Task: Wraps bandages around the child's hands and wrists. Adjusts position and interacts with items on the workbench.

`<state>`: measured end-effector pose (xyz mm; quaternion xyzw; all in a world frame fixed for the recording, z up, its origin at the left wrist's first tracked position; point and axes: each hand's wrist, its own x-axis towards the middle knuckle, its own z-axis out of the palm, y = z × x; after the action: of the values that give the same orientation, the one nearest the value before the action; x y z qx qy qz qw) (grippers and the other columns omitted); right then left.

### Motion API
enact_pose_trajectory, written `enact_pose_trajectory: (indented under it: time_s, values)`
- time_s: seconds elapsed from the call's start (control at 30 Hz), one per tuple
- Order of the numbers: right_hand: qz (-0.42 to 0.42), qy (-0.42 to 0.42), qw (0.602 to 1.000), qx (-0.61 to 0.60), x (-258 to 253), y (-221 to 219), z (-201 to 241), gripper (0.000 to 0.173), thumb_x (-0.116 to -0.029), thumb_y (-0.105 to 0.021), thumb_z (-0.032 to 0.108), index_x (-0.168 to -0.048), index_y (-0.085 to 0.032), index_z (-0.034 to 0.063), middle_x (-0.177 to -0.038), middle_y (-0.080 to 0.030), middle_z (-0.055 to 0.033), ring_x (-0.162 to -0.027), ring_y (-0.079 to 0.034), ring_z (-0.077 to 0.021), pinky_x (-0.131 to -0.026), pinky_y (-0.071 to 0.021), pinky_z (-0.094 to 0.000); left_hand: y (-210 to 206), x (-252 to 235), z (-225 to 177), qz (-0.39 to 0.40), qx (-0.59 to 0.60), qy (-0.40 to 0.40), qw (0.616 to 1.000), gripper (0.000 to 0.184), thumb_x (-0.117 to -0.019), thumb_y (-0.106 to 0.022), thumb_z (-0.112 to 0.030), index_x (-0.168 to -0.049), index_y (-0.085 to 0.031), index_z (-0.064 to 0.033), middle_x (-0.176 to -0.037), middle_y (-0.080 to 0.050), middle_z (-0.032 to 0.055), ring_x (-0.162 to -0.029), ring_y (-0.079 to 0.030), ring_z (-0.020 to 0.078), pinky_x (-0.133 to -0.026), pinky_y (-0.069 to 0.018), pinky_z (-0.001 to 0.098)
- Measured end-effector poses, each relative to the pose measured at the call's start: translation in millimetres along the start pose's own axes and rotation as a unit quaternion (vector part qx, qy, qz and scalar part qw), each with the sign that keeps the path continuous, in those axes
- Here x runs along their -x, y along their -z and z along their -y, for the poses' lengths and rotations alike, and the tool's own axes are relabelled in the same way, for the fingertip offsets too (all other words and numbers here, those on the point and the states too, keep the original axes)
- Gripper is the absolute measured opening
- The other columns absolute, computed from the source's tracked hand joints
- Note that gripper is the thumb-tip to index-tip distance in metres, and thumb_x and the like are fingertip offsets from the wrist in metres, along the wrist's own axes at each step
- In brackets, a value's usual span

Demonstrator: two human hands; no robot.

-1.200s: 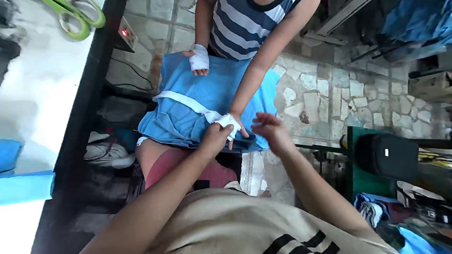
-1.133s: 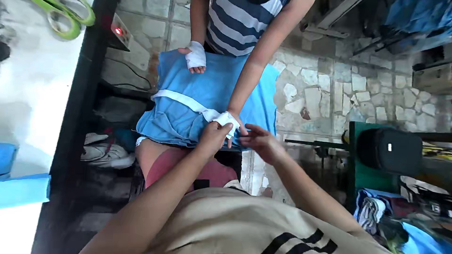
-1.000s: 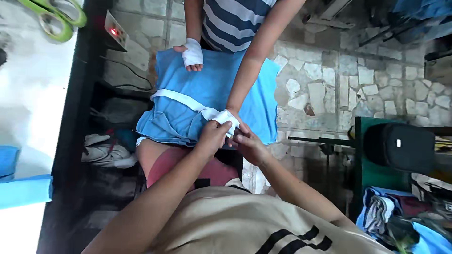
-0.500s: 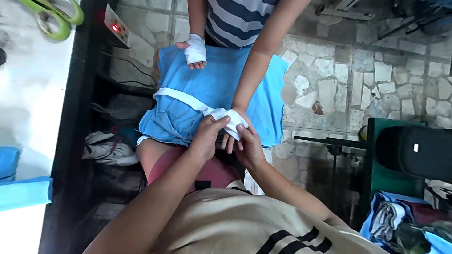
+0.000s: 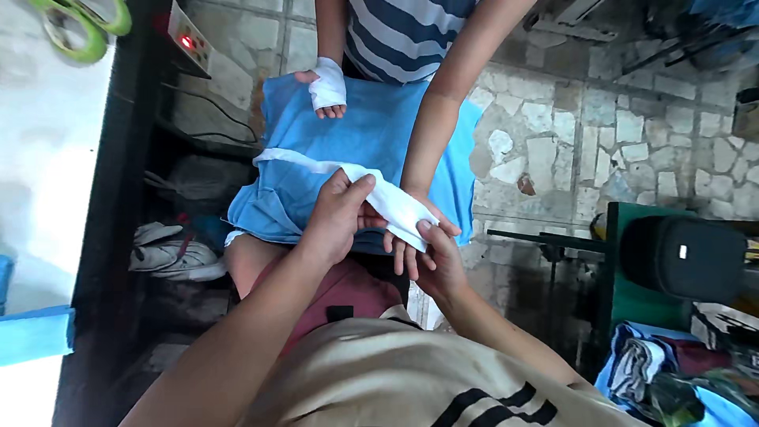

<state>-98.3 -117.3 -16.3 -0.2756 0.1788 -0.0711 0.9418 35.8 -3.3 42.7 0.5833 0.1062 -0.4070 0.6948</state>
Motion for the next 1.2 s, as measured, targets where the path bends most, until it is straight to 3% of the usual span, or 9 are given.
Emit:
enact_pose_trajectory:
  time_s: [0.23,0.43,0.53,0.7,0.8,0.9,0.97,1.07,1.2]
  values:
    - [0.023,-0.008,1.000,0.010,7,-1,6,0.026,-0.1006,-0.060,0.023,-0.082,-0.071,0.0091,-0.066,-0.071,-0.0111,-0.054,-0.070,-0.0162,-0.056,-0.0606,-0.0287,10,-16,16,-0.016,0.101,0.109,0.989,0.012,-0.1081,-0.045,-0.017,-0.115,-0.052,-0.0103,-0.089,-0.070,0.0070,-0.074,-0.071,0.0147,-0.069,-0.0607,0.0297]
    - [0.033,-0.007,0.999,0.003,11,-5,14,0.022,-0.0999,-0.061,0.021,-0.085,-0.073,0.0098,-0.062,-0.070,-0.0082,-0.052,-0.069,-0.0148,-0.054,-0.0609,-0.0285,30,-19,31,-0.074,-0.200,0.139,0.967,0.028,-0.1070,-0.054,-0.029,-0.117,-0.055,-0.0027,-0.083,-0.063,0.0073,-0.063,-0.061,0.0130,-0.059,-0.0528,0.0284]
    - [0.034,-0.006,0.999,0.003,11,-4,12,0.023,-0.0997,-0.061,0.021,-0.084,-0.072,0.0096,-0.064,-0.071,-0.0094,-0.052,-0.069,-0.0151,-0.053,-0.0602,-0.0278,39,5,27,-0.116,-0.321,-0.019,0.940,0.023,-0.1071,-0.054,-0.022,-0.113,-0.058,-0.0004,-0.085,-0.060,0.0076,-0.061,-0.057,0.0093,-0.058,-0.0515,0.0253]
    - [0.008,0.000,1.000,0.028,13,-6,15,0.014,-0.0969,-0.065,0.019,-0.091,-0.073,0.0103,-0.063,-0.070,-0.0083,-0.049,-0.067,-0.0133,-0.050,-0.0587,-0.0272,34,20,52,0.046,-0.535,-0.394,0.746,0.052,-0.0898,-0.062,-0.011,-0.139,-0.056,0.0067,-0.148,-0.053,0.0256,-0.140,-0.050,0.0391,-0.114,-0.0399,0.0564]
    - [-0.007,0.012,0.998,0.063,14,-11,17,0.008,-0.0960,-0.065,0.016,-0.099,-0.071,0.0117,-0.064,-0.069,-0.0055,-0.048,-0.065,-0.0107,-0.048,-0.0568,-0.0250,22,16,75,0.146,-0.441,-0.334,0.820,0.065,-0.0943,-0.052,-0.011,-0.154,-0.036,0.0096,-0.162,-0.036,0.0221,-0.154,-0.031,0.0258,-0.125,-0.0237,0.0435]
    - [-0.031,0.008,0.994,0.101,18,-12,19,0.011,-0.0963,-0.065,0.015,-0.103,-0.072,0.0112,-0.070,-0.071,-0.0047,-0.049,-0.063,-0.0069,-0.047,-0.0541,-0.0212,14,28,74,0.220,-0.105,-0.152,0.958,0.058,-0.1032,-0.042,-0.033,-0.148,-0.039,0.0033,-0.131,-0.063,0.0031,-0.120,-0.058,0.0013,-0.105,-0.0467,0.0231]
    - [-0.042,0.008,0.992,0.117,19,-12,19,0.013,-0.0958,-0.066,0.013,-0.107,-0.071,0.0102,-0.078,-0.073,-0.0041,-0.051,-0.061,-0.0038,-0.048,-0.0519,-0.0180,18,26,66,0.266,0.002,-0.098,0.959,0.073,-0.1054,-0.037,-0.052,-0.154,-0.033,0.0024,-0.132,-0.063,0.0029,-0.123,-0.058,0.0049,-0.109,-0.0447,0.0276]
    - [-0.057,0.008,0.990,0.127,19,-14,17,0.007,-0.0948,-0.064,0.008,-0.101,-0.066,0.0087,-0.079,-0.073,-0.0037,-0.052,-0.062,-0.0038,-0.048,-0.0525,-0.0180,15,14,55,0.272,0.081,-0.037,0.958,0.081,-0.0951,-0.037,-0.076,-0.136,-0.059,-0.0094,-0.103,-0.074,-0.0031,-0.089,-0.069,0.0048,-0.079,-0.0578,0.0239]
    - [-0.093,0.005,0.985,0.148,22,-20,16,0.011,-0.0925,-0.063,0.003,-0.098,-0.055,0.0083,-0.077,-0.070,-0.0022,-0.051,-0.060,-0.0038,-0.046,-0.0505,-0.0175,14,-2,41,0.331,0.072,0.080,0.938,0.061,-0.1001,-0.036,-0.069,-0.113,-0.069,-0.0189,-0.095,-0.074,-0.0021,-0.084,-0.071,0.0069,-0.075,-0.0601,0.0256]
